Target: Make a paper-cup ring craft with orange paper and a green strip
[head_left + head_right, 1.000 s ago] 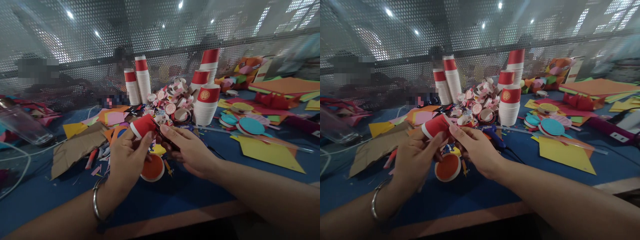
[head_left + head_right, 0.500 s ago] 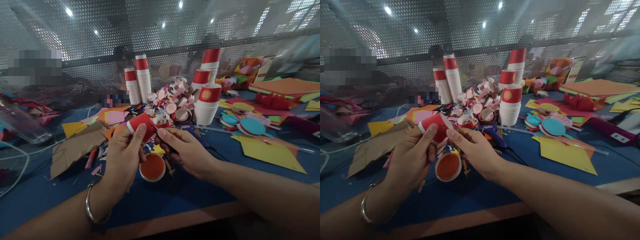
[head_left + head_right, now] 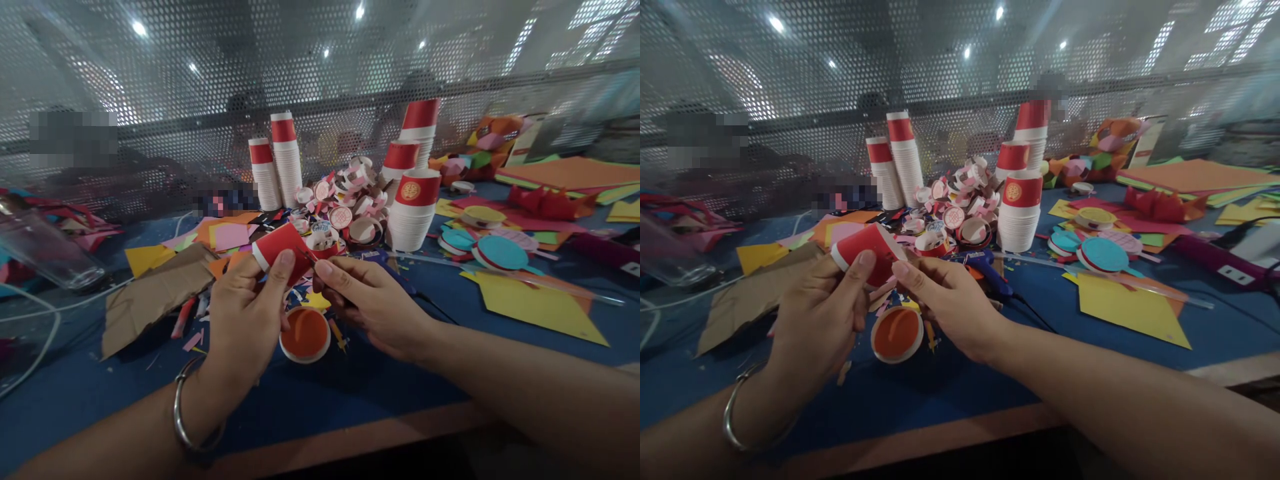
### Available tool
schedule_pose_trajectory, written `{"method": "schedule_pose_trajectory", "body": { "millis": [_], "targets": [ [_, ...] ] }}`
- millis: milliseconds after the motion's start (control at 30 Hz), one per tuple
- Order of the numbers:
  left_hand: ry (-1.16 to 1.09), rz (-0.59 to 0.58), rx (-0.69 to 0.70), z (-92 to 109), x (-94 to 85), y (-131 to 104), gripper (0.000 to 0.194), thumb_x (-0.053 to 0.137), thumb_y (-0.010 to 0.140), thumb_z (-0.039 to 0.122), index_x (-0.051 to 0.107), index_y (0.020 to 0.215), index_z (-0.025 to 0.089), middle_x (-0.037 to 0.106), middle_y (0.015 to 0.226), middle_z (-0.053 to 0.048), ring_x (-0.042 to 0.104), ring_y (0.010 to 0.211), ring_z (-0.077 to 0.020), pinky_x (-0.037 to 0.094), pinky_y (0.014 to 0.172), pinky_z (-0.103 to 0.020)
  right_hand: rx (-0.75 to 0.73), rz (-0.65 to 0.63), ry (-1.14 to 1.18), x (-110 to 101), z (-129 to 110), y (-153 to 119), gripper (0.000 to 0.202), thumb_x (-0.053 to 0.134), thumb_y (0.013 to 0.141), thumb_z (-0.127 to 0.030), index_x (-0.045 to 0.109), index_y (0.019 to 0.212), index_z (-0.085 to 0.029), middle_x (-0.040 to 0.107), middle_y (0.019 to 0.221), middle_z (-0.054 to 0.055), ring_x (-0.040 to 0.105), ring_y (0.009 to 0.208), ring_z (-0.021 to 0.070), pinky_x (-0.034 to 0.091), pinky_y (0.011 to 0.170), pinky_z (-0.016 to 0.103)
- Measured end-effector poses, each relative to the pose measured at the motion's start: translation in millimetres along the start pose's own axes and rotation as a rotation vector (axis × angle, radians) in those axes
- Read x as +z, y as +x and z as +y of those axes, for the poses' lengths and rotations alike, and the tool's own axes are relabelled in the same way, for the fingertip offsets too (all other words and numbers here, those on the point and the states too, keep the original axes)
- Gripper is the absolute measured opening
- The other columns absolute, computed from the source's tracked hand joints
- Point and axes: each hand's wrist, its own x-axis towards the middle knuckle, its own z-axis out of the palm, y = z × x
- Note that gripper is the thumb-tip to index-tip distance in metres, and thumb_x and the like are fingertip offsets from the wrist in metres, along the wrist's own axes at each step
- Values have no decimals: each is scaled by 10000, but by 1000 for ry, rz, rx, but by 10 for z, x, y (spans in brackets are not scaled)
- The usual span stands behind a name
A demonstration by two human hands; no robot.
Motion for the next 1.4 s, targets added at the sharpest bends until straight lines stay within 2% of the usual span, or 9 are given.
{"method": "schedule_pose_trajectory", "body": {
  "millis": [133, 433, 633, 700, 800, 933, 1100, 1233, 1400],
  "targets": [
    [44, -1, 54, -10, -16, 13, 336, 653, 984, 367, 609, 683, 225, 437, 408, 82, 377, 349, -88, 355, 386, -217, 8, 14, 1, 15, -11, -5, 416, 756, 900, -569, 647, 802, -180, 394, 589, -86, 257, 479, 57, 194, 427, 217],
    [-175, -34, -55, 10, -16, 127, 306, 686, 953, 270, 636, 659, 203, 436, 371, 94, 344, 331, -58, 343, 367, -168, 55, -10, 0, 16, -37, 31, 454, 777, 871, -596, 637, 797, -170, 423, 608, -83, 254, 459, 40, 165, 416, 224],
    [43, -2, 105, 95, -69, 144, 324, 701, 943, 267, 645, 632, 200, 473, 363, 95, 356, 282, -47, 261, 310, -172, 50, -21, 12, 13, -30, 23, 418, 749, 917, -556, 645, 802, -168, 417, 609, -79, 261, 468, 42, 166, 422, 220],
    [102, -3, 111, 94, -91, 158, 295, 700, 947, 297, 675, 669, 203, 534, 390, 85, 396, 276, -55, 304, 311, -174, 44, -18, 9, 13, -29, 20, 412, 734, 933, -548, 647, 800, -168, 410, 600, -80, 266, 469, 45, 171, 423, 220],
    [72, -16, 41, 58, -107, 204, 241, 721, 928, 335, 716, 724, 206, 575, 406, 69, 487, 306, -79, 400, 349, -169, 45, -17, 6, 13, -34, 22, 405, 724, 943, -540, 652, 812, -164, 407, 600, -83, 248, 466, 44, 172, 422, 220],
    [-54, -12, -89, 16, -111, 286, 268, 739, 899, 294, 658, 661, 200, 525, 358, 64, 473, 292, -81, 368, 340, -160, 68, -24, -11, 8, -40, 30, 416, 717, 943, -554, 646, 824, -162, 405, 615, -87, 234, 468, 40, 167, 421, 217],
    [-100, 3, -71, -4, -142, 311, 269, 723, 905, 319, 681, 671, 193, 586, 425, 32, 534, 355, -93, 429, 388, -175, 64, -10, -30, -12, -35, 41, 422, 772, 896, -557, 613, 801, -178, 398, 619, -93, 241, 468, 40, 155, 419, 220],
    [-176, -49, -175, 15, -158, 258, 237, 763, 865, 360, 706, 708, 193, 660, 472, -6, 615, 418, -136, 526, 468, -218, 59, 16, -48, -37, -14, 46, 460, 773, 877, -596, 608, 784, -178, 394, 625, -90, 247, 475, 45, 152, 417, 227],
    [-217, -56, -235, 84, -155, 212, 203, 765, 840, 281, 698, 678, 178, 612, 433, 18, 528, 381, -90, 466, 448, -175, 28, -13, -104, -41, -5, 34, 437, 737, 914, -585, 624, 799, -179, 385, 590, -93, 247, 468, 49, 164, 423, 223]
  ]
}}
